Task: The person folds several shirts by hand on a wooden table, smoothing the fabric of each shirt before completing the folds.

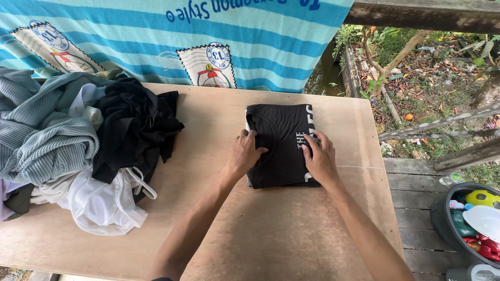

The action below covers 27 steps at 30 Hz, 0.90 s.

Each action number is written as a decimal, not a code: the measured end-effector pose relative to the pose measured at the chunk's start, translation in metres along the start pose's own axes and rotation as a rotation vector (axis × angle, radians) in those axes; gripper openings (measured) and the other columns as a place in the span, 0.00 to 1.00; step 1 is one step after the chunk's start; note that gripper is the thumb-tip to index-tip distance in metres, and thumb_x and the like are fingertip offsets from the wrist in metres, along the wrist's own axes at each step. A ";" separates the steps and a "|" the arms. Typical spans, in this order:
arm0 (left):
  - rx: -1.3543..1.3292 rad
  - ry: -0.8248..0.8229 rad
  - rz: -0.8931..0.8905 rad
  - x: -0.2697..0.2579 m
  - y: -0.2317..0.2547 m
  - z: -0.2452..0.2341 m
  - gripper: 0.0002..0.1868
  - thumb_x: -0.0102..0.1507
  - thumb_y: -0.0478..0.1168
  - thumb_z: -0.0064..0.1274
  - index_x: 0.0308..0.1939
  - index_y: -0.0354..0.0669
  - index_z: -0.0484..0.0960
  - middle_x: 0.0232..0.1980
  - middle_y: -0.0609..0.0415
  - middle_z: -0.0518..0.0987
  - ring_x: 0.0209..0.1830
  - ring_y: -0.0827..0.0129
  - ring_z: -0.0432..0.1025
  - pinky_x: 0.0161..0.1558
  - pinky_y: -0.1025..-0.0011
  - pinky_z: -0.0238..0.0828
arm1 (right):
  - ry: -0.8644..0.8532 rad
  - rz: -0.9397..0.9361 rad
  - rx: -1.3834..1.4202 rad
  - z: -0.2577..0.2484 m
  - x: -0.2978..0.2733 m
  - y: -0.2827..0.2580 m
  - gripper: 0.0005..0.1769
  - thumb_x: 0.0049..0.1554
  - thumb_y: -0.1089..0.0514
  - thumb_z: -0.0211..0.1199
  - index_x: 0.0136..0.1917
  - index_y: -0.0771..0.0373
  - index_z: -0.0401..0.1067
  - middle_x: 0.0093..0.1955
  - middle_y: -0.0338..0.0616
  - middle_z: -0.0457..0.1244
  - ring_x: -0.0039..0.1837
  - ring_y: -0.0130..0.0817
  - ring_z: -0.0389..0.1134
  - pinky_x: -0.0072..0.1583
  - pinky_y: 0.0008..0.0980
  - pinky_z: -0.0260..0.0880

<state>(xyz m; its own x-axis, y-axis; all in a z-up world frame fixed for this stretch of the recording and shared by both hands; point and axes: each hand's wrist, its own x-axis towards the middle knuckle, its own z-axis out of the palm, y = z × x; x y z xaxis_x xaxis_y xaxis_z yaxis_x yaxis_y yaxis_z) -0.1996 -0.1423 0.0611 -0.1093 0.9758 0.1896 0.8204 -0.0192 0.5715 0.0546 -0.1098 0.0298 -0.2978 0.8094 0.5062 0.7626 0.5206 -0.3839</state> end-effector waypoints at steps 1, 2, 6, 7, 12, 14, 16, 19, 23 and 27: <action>-0.011 0.004 -0.008 0.001 -0.003 0.004 0.31 0.54 0.47 0.68 0.56 0.35 0.77 0.53 0.38 0.77 0.54 0.45 0.72 0.51 0.53 0.72 | 0.004 -0.007 0.006 0.004 -0.004 0.000 0.21 0.61 0.58 0.63 0.67 0.62 0.72 0.73 0.54 0.54 0.70 0.55 0.58 0.68 0.51 0.62; -0.022 0.007 -0.017 0.003 -0.007 0.006 0.28 0.55 0.45 0.67 0.55 0.37 0.79 0.53 0.40 0.79 0.55 0.46 0.73 0.51 0.53 0.72 | 0.007 -0.015 0.011 0.007 -0.007 0.001 0.21 0.61 0.59 0.62 0.67 0.63 0.71 0.74 0.56 0.53 0.72 0.59 0.57 0.69 0.53 0.61; -0.026 0.046 0.035 0.012 -0.017 0.014 0.15 0.60 0.40 0.62 0.49 0.41 0.83 0.50 0.46 0.83 0.56 0.49 0.74 0.52 0.55 0.73 | 0.016 -0.069 0.118 0.014 -0.015 0.005 0.21 0.63 0.64 0.59 0.69 0.66 0.68 0.79 0.60 0.49 0.78 0.62 0.53 0.74 0.52 0.60; -0.064 0.058 0.032 0.016 -0.019 0.014 0.14 0.61 0.40 0.62 0.49 0.41 0.83 0.50 0.45 0.83 0.55 0.49 0.74 0.52 0.55 0.72 | -0.009 -0.055 0.130 0.014 -0.017 0.003 0.22 0.62 0.65 0.59 0.70 0.67 0.68 0.79 0.60 0.48 0.79 0.63 0.52 0.74 0.52 0.60; -0.102 -0.142 -0.040 0.035 -0.032 0.002 0.21 0.60 0.44 0.62 0.54 0.39 0.81 0.47 0.41 0.83 0.53 0.48 0.76 0.54 0.56 0.72 | -0.072 -0.002 0.139 0.005 -0.038 -0.029 0.25 0.59 0.67 0.58 0.70 0.70 0.67 0.82 0.62 0.43 0.80 0.64 0.49 0.73 0.52 0.61; -0.082 -0.107 -0.049 0.032 -0.034 -0.007 0.27 0.59 0.51 0.62 0.54 0.36 0.79 0.49 0.39 0.80 0.51 0.47 0.75 0.53 0.55 0.70 | -0.154 0.066 0.090 -0.003 -0.044 -0.047 0.24 0.59 0.64 0.61 0.69 0.66 0.69 0.79 0.58 0.46 0.78 0.61 0.50 0.73 0.52 0.60; -0.006 -0.031 -0.030 0.026 -0.031 -0.018 0.33 0.59 0.57 0.62 0.55 0.33 0.77 0.51 0.36 0.78 0.51 0.45 0.74 0.50 0.54 0.70 | -0.225 0.170 0.116 -0.012 -0.041 -0.057 0.24 0.58 0.60 0.63 0.68 0.63 0.70 0.78 0.56 0.47 0.77 0.57 0.52 0.70 0.49 0.63; 0.172 -0.055 -0.044 -0.003 -0.018 -0.033 0.41 0.59 0.66 0.60 0.56 0.30 0.75 0.52 0.36 0.77 0.53 0.46 0.74 0.49 0.56 0.72 | -0.173 0.211 0.140 -0.014 -0.019 -0.049 0.23 0.59 0.54 0.64 0.66 0.60 0.71 0.76 0.57 0.47 0.74 0.53 0.54 0.67 0.46 0.66; 0.301 -0.526 -0.208 -0.034 -0.014 -0.063 0.44 0.53 0.70 0.66 0.53 0.33 0.76 0.51 0.43 0.78 0.56 0.55 0.76 0.57 0.61 0.73 | 0.126 -0.145 -0.057 0.003 0.045 0.005 0.19 0.61 0.53 0.65 0.64 0.60 0.73 0.72 0.57 0.54 0.73 0.58 0.58 0.70 0.52 0.63; 0.174 -0.372 -0.134 -0.047 -0.027 -0.067 0.36 0.46 0.51 0.75 0.51 0.40 0.77 0.49 0.47 0.79 0.53 0.53 0.75 0.51 0.57 0.74 | 0.001 -0.159 -0.066 0.047 0.097 0.042 0.18 0.63 0.51 0.63 0.62 0.61 0.73 0.60 0.54 0.64 0.62 0.55 0.64 0.61 0.52 0.66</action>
<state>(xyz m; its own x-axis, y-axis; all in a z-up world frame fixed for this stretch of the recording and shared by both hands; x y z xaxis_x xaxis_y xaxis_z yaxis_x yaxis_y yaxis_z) -0.2540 -0.2020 0.0904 -0.0372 0.9799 -0.1959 0.8985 0.1186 0.4227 0.0307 0.0033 0.0261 -0.4170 0.7182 0.5570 0.7422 0.6228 -0.2474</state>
